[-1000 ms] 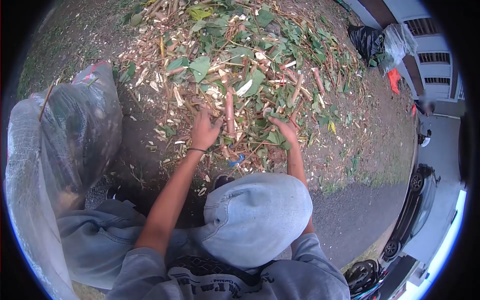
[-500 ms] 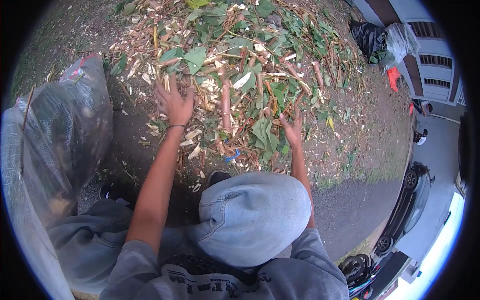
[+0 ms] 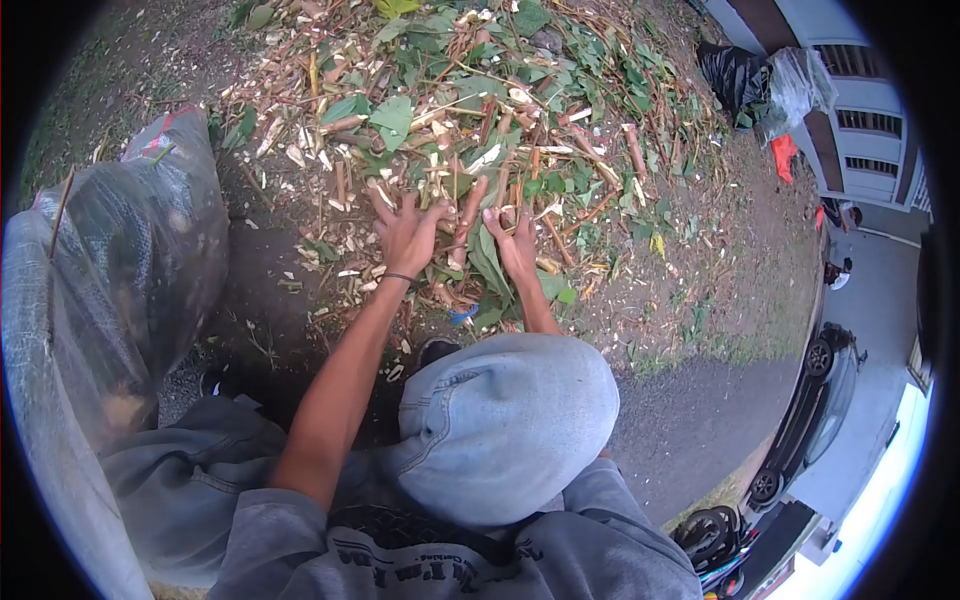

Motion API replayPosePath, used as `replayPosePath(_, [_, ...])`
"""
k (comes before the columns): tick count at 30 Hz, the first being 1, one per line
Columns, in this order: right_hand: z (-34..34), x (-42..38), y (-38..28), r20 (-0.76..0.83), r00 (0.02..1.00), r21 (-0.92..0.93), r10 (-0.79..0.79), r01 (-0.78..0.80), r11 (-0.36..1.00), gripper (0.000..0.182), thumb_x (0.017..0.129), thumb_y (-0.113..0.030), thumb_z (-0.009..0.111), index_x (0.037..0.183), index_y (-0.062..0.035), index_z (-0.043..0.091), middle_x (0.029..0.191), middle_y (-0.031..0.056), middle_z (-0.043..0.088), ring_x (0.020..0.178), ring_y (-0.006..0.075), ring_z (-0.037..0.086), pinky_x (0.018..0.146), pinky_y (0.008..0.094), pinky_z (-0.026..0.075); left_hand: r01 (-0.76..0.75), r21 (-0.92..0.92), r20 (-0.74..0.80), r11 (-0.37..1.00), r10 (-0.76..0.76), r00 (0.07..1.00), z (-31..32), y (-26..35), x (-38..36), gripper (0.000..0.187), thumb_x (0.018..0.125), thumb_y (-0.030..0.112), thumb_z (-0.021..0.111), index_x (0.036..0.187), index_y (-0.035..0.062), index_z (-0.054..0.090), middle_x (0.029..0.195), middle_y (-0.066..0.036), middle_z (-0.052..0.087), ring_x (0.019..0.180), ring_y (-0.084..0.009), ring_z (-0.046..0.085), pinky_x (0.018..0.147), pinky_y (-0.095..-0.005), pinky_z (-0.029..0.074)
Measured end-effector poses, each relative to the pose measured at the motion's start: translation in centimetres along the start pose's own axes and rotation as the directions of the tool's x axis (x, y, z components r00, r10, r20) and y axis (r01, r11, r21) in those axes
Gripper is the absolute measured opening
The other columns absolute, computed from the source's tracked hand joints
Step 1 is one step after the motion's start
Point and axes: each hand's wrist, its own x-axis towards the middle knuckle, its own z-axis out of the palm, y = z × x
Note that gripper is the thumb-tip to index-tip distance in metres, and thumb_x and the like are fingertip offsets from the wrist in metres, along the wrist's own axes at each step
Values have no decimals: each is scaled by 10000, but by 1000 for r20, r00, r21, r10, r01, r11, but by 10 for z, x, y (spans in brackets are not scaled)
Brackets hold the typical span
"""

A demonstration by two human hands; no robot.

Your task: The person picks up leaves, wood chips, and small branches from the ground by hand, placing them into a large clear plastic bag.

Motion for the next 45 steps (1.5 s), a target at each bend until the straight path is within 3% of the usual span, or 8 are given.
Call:
replayPosePath(7, [2, -8, -4, 210, 976, 271, 60, -117, 956, 1062, 709, -614, 750, 1445, 31, 335, 1426, 334, 380, 1340, 432, 401, 1082, 458, 342, -240, -169, -89, 956, 227, 970, 36, -6, -25, 565, 924, 474, 497, 1265, 26, 542, 1542, -332, 88, 1363, -532, 279, 1104, -551, 260])
replayPosePath(11, [-9, -7, -29, 472, 871, 638, 134, -443, 630, 1306, 754, -448, 813, 1527, -19, -148, 1475, 310, 338, 1309, 353, 458, 985, 555, 440, -185, -238, 84, 953, 210, 974, 26, -14, -19, 742, 921, 486, 493, 1392, -85, 437, 1588, -253, 97, 1444, -416, 212, 1155, -408, 240])
replayPosePath(19, [-11, -11, -60, 439, 871, 382, 219, -402, 832, 1418, 607, -426, 904, 1533, 15, -75, 1494, 318, 297, 1345, 390, 410, 1022, 473, 462, -415, 13, 84, 910, 412, 907, 19, -5, -45, 646, 895, 262, 600, 1434, -18, 379, 1548, -298, 169, 1422, -482, 223, 1155, -476, 258])
replayPosePath(21, [-11, -21, -43, 487, 844, 475, 223, -471, 743, 1399, 621, -411, 899, 1540, -1, -72, 1483, 314, 308, 1328, 386, 432, 995, 454, 487, -450, 45, 62, 892, 447, 893, 20, -9, -53, 637, 844, 210, 643, 1416, 34, 424, 1531, -304, 201, 1369, -514, 285, 1115, -513, 296])
replayPosePath(24, [-29, -36, -32, 707, 678, 533, 202, -699, 477, 1047, 705, -426, 845, 1493, -29, 281, 1298, 209, 528, 1111, 275, 588, 900, 424, 524, -582, 238, 44, 777, 590, 806, 2, 23, -62, 657, 732, 261, 702, 1328, 50, 521, 1498, -264, 266, 1053, -487, 470, 903, -533, 411])
replayPosePath(28, [-31, -70, -24, 732, 679, 670, 57, -733, 122, 854, 782, -472, 766, 1413, -42, 382, 1189, 134, 587, 974, 218, 625, 826, 406, 545, -621, 415, 183, 665, 607, 773, -16, 78, -83, 635, 636, 330, 748, 1206, 70, 644, 1538, -201, 258, 1031, -463, 483, 857, -505, 478])
replayPosePath(34, [-32, -101, -22, 739, 673, 673, -39, -740, -3, 761, 811, -466, 720, 1368, -44, 418, 1156, 130, 594, 949, 208, 626, 813, 392, 545, -723, 533, 348, 439, 665, 661, -38, 115, -99, 529, 690, 345, 716, 1142, 72, 682, 1538, -200, 285, 1078, -484, 493, 750, -483, 561])
replayPosePath(45, [-61, -51, -16, 546, 835, 838, -65, -542, 70, 606, 865, -456, 634, 1287, -49, 483, 1095, 122, 605, 902, 190, 628, 789, 368, 546, -787, -75, 277, 613, 771, 574, -144, 188, -94, 521, 897, 214, 641, 1403, 144, 537, 1550, -177, 349, 1223, -298, 575, 879, -387, 550])
